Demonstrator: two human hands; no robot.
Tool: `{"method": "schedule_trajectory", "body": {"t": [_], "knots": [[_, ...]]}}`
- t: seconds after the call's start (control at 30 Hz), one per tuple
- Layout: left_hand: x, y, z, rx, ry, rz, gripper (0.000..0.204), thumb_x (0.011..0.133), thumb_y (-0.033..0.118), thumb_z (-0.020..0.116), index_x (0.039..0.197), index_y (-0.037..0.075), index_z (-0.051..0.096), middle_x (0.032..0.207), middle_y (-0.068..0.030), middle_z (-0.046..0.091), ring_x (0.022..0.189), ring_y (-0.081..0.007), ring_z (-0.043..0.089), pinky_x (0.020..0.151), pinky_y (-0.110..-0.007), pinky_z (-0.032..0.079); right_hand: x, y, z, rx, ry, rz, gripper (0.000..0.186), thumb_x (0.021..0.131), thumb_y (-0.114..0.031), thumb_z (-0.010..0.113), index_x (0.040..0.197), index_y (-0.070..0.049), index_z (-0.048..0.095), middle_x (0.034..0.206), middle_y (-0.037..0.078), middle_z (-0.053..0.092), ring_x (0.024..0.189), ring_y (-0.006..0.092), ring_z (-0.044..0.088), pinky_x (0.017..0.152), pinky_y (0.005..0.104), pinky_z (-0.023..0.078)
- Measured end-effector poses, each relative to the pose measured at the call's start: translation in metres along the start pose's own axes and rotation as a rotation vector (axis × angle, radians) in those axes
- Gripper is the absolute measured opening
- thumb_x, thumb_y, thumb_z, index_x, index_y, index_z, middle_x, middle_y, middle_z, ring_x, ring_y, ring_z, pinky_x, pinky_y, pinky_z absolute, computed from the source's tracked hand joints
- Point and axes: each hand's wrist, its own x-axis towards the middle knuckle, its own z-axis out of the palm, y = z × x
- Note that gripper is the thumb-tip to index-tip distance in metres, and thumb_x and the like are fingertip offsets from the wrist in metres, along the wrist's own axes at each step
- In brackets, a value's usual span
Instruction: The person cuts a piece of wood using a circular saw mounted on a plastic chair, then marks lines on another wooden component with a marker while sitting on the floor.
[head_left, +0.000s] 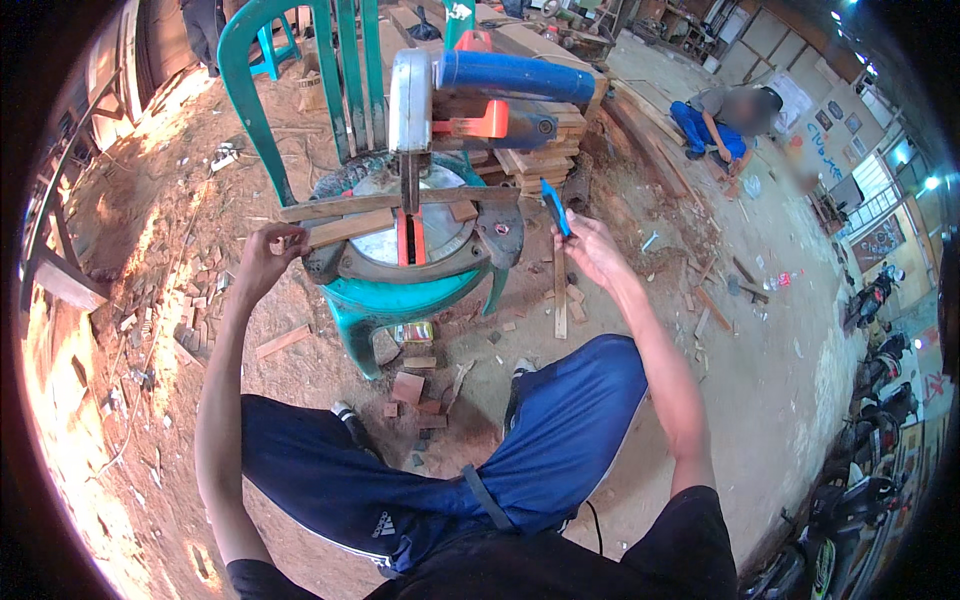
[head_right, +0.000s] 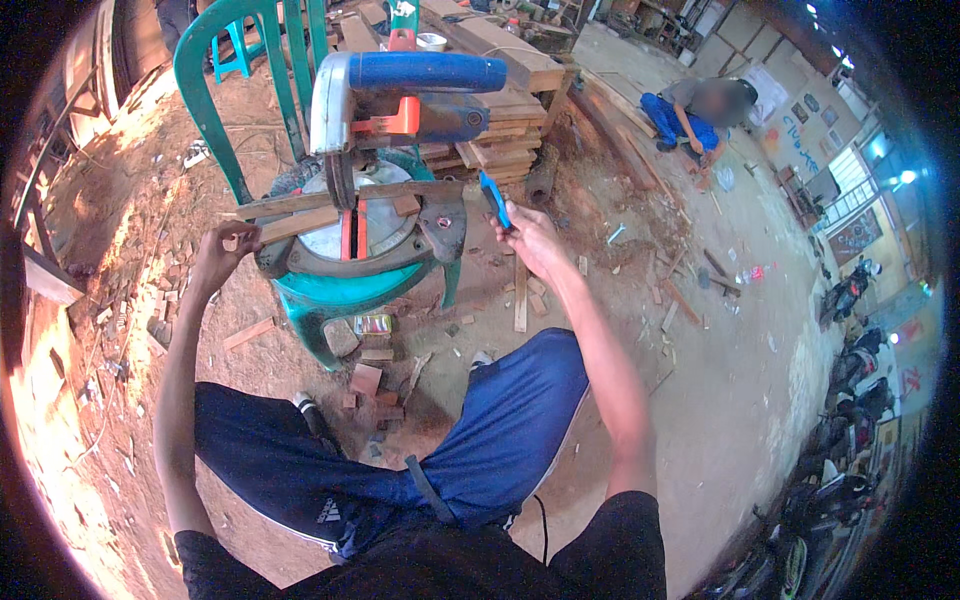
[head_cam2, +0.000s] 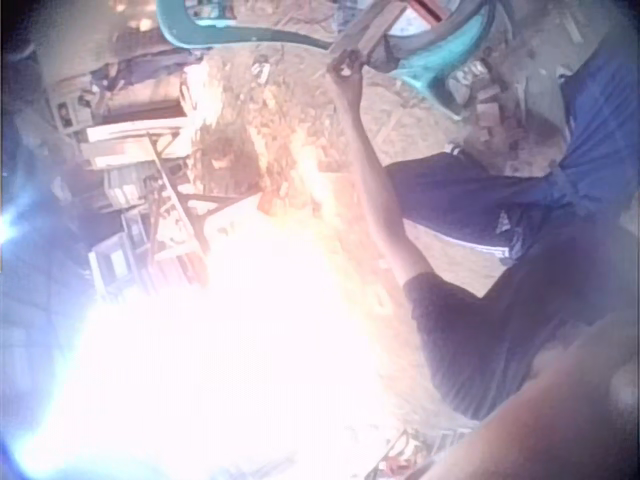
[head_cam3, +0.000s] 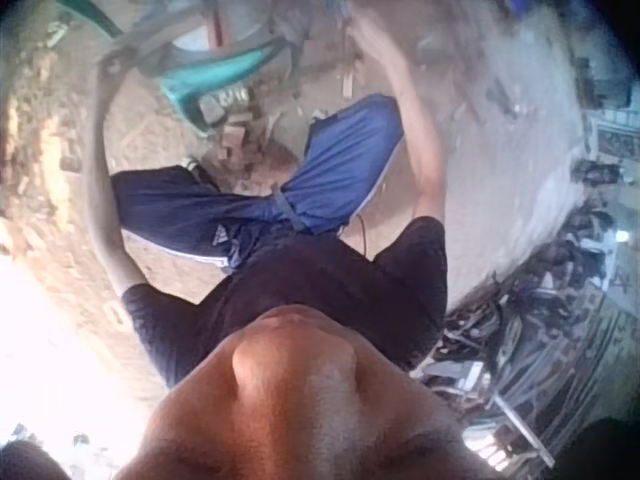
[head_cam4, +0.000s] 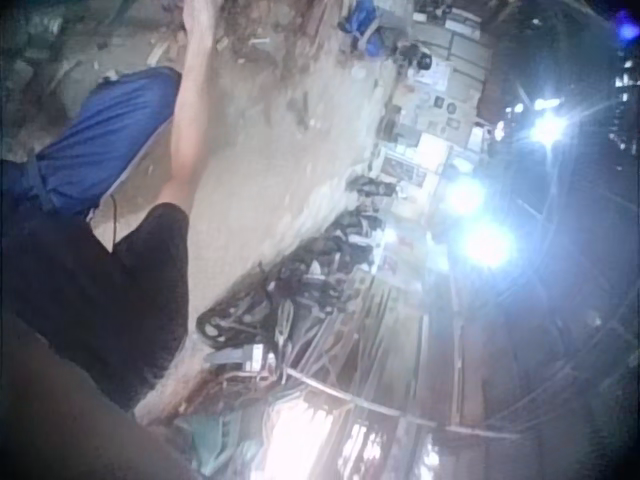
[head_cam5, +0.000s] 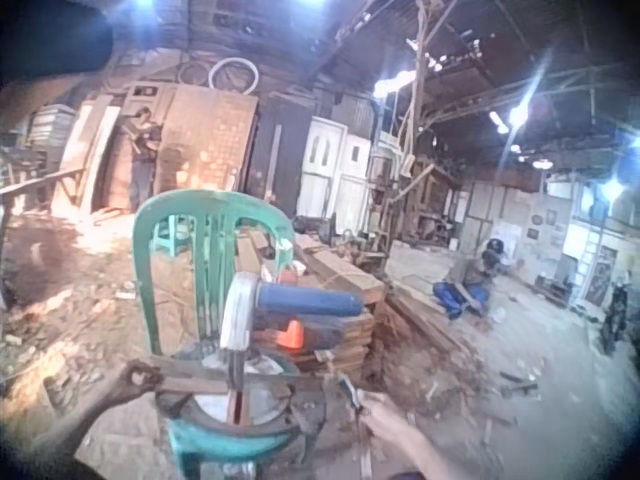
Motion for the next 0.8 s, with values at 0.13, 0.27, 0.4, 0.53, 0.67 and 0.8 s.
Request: {"method": "schedule_trajectory", "body": {"t": [0.13, 0.27, 0.4, 0.53, 0.67, 0.8], "knots": [[0.003, 0.007, 0.000, 0.037, -0.018, 0.010, 0.030, 0.082, 0.016, 0.085, 0.110, 0.007, 0.079, 0.104, -0.0126, 0.077, 0.097, -0.0234, 0.072, 0.086, -0.038, 0.052, -0.016, -0.012, 0.019, -0.230, -0.116, -0.001, 0.020, 0.105, -0.018, 0.063, 0.115, -0.001, 0.063, 0.101, 0.007, 0.069, 0.091, 0.0168, 0.066, 0.087, 0.0311, 0.056], [0.001, 0.018, 0.000, 0.051, 0.015, 0.022, 0.029, 0.082, 0.017, 0.085, 0.109, 0.008, 0.080, 0.105, -0.0119, 0.078, 0.096, -0.0240, 0.071, 0.086, -0.038, 0.052, -0.013, 0.003, 0.024, -0.383, -0.133, 0.005, 0.022, 0.100, -0.021, 0.069, 0.112, -0.003, 0.063, 0.098, 0.005, 0.068, 0.089, 0.0161, 0.065, 0.081, 0.0346, 0.054], [0.000, 0.026, -0.005, 0.056, -0.017, -0.004, 0.029, 0.080, 0.017, 0.085, 0.107, 0.007, 0.080, 0.106, -0.0104, 0.078, 0.098, -0.0244, 0.071, 0.086, -0.038, 0.051, -0.013, -0.011, 0.049, -1.081, -0.063, -0.225, 0.027, 0.088, -0.026, 0.078, 0.094, -0.005, 0.063, 0.074, 0.006, 0.062, 0.069, 0.0228, 0.063, 0.063, 0.0443, 0.043], [0.000, 0.025, -0.006, 0.052, -0.033, -0.007, 0.030, 0.079, 0.017, 0.085, 0.107, 0.007, 0.080, 0.108, -0.0102, 0.078, 0.100, -0.0251, 0.071, 0.089, -0.038, 0.052, -0.006, -0.019, 0.073, -1.439, -0.132, -0.621, 0.024, 0.085, -0.021, 0.077, 0.103, -0.007, 0.067, 0.075, 0.018, 0.067, 0.071, 0.0378, 0.066, 0.065, 0.0477, 0.050], [0.001, 0.014, -0.003, 0.041, -0.009, -0.004, 0.029, 0.079, 0.016, 0.084, 0.107, 0.007, 0.080, 0.110, -0.0106, 0.077, 0.102, -0.0261, 0.071, 0.092, -0.040, 0.054, 0.016, -0.009, 0.086, -1.553, -0.266, -0.580, 0.046, 0.081, -0.012, 0.075, 0.126, -0.015, 0.069, 0.092, 0.023, 0.073, 0.087, 0.0409, 0.072, 0.076, 0.0502, 0.056], [-0.001, 0.015, -0.002, 0.028, -0.006, 0.007, 0.028, 0.079, 0.012, 0.084, 0.106, 0.006, 0.080, 0.110, -0.0113, 0.077, 0.103, -0.0269, 0.072, 0.092, -0.040, 0.055, 0.039, -0.003, 0.093, -1.664, -0.214, -0.501, 0.060, 0.075, -0.008, 0.074, 0.134, -0.018, 0.066, 0.086, 0.018, 0.075, 0.077, 0.0401, 0.072, 0.070, 0.0515, 0.057]]}}
